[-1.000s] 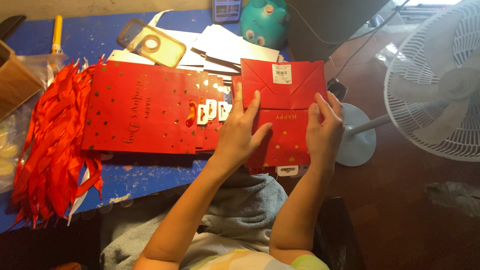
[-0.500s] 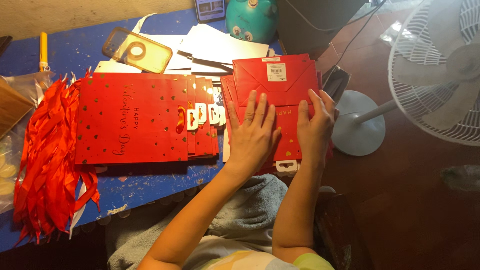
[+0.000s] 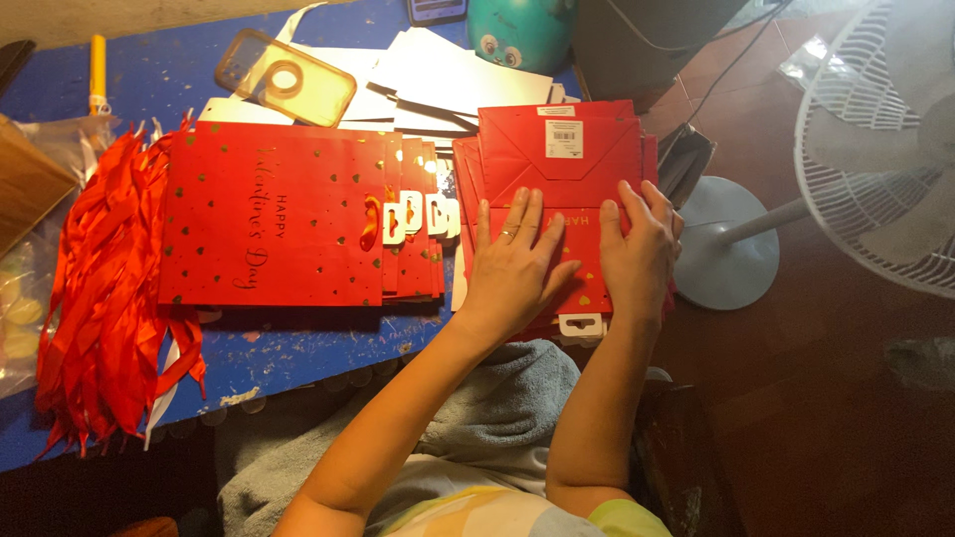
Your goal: The person assembles red gift bags by threading red ribbons through white plastic handles and folding the bag flaps. They repeat this process for multiple bags, stacking the finished ones on the table.
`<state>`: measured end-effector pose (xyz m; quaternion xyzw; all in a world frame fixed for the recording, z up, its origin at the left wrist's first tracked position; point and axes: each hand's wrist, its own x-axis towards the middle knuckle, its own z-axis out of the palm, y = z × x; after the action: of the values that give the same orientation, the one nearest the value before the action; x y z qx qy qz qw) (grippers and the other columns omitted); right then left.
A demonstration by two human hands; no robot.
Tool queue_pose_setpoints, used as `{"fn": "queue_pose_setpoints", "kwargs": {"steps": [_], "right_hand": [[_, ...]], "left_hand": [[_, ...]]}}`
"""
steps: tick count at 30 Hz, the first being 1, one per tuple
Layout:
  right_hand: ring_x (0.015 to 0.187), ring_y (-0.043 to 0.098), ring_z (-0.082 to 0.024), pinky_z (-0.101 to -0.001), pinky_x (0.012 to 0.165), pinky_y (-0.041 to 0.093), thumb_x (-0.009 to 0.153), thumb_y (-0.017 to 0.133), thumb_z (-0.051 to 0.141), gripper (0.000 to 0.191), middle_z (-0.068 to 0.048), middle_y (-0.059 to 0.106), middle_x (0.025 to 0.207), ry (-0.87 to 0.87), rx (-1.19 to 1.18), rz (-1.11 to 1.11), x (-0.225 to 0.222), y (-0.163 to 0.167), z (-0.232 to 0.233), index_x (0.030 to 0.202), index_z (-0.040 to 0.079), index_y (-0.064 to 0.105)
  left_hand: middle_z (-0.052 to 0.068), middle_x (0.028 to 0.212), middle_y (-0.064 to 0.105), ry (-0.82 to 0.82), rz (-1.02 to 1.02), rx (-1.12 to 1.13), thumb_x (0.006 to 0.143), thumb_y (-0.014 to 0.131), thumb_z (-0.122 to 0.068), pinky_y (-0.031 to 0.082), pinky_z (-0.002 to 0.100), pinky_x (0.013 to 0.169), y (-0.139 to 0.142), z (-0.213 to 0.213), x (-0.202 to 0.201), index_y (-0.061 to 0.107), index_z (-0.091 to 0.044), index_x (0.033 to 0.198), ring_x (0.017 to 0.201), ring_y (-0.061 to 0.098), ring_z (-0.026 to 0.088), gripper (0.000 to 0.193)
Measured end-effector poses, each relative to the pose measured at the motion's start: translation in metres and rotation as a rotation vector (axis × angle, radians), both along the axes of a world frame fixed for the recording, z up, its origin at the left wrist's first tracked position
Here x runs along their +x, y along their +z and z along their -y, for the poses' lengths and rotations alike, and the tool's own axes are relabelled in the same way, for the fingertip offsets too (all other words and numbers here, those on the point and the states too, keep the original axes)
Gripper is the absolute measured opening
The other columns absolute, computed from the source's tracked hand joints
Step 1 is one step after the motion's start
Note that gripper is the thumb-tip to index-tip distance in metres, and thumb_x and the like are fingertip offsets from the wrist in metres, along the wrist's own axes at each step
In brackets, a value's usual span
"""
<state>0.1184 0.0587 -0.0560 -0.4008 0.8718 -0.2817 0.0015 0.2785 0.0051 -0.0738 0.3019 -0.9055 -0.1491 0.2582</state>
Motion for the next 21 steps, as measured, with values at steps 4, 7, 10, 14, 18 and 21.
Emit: {"fn": "queue_pose_setpoints", "kwargs": {"steps": [4,7,10,14,18,21], "right_hand": [[0.14,0.05,-0.034,-0.0471,0.115,0.04,0.103,0.063,0.028,0.04,-0.016,0.056,0.147,0.015,-0.156,0.064,-0.004,0.01,-0.007,0.138,0.008,0.065],[0.141,0.049,-0.035,-0.0484,0.117,0.039,0.105,0.064,0.024,0.039,-0.018,0.055,0.148,0.046,-0.236,-0.002,0.002,0.021,-0.014,0.139,0.006,0.065],[0.143,0.049,-0.033,-0.0466,0.12,0.04,0.107,0.061,0.024,0.036,-0.016,0.056,0.15,0.102,-0.328,0.031,0.02,0.034,-0.012,0.138,0.007,0.066],[0.141,0.053,-0.031,-0.0461,0.122,0.041,0.107,0.06,0.021,0.031,-0.013,0.065,0.141,0.289,-0.416,0.081,0.061,0.05,0.005,0.133,0.006,0.068],[0.137,0.057,-0.031,-0.0449,0.12,0.043,0.105,0.062,0.017,0.028,-0.014,0.068,0.136,0.566,-0.47,0.173,0.112,0.053,0.032,0.13,0.005,0.069],[0.132,0.058,-0.031,-0.043,0.114,0.044,0.101,0.064,0.014,0.033,-0.016,0.065,0.137,0.701,-0.419,0.262,0.143,0.046,0.047,0.132,0.002,0.067]], "left_hand": [[0.015,0.15,0.055,-0.033,-0.196,0.153,0.102,0.067,-0.038,0.022,0.058,0.128,0.006,0.008,0.03,0.062,-0.009,0.141,0.149,0.044,0.031,0.049],[0.013,0.14,0.061,0.187,-0.186,0.085,0.094,0.075,-0.029,0.034,0.05,0.119,0.01,0.025,0.071,0.066,-0.011,0.133,0.137,0.051,0.031,0.043],[0.009,0.129,0.063,0.462,-0.099,-0.005,0.086,0.08,-0.025,0.042,0.044,0.108,0.014,0.045,0.107,0.066,-0.012,0.133,0.125,0.052,0.031,0.05],[0.011,0.124,0.057,0.563,-0.029,0.058,0.08,0.085,-0.034,0.041,0.047,0.102,0.017,0.055,0.129,0.062,-0.011,0.139,0.121,0.048,0.033,0.067],[0.012,0.125,0.055,0.612,0.019,0.05,0.078,0.086,-0.043,0.041,0.051,0.099,0.016,0.058,0.126,0.059,-0.01,0.14,0.121,0.048,0.033,0.076],[0.012,0.128,0.055,0.613,0.013,0.033,0.075,0.086,-0.044,0.04,0.052,0.099,0.014,0.059,0.123,0.057,-0.009,0.142,0.123,0.048,0.033,0.08]]}}
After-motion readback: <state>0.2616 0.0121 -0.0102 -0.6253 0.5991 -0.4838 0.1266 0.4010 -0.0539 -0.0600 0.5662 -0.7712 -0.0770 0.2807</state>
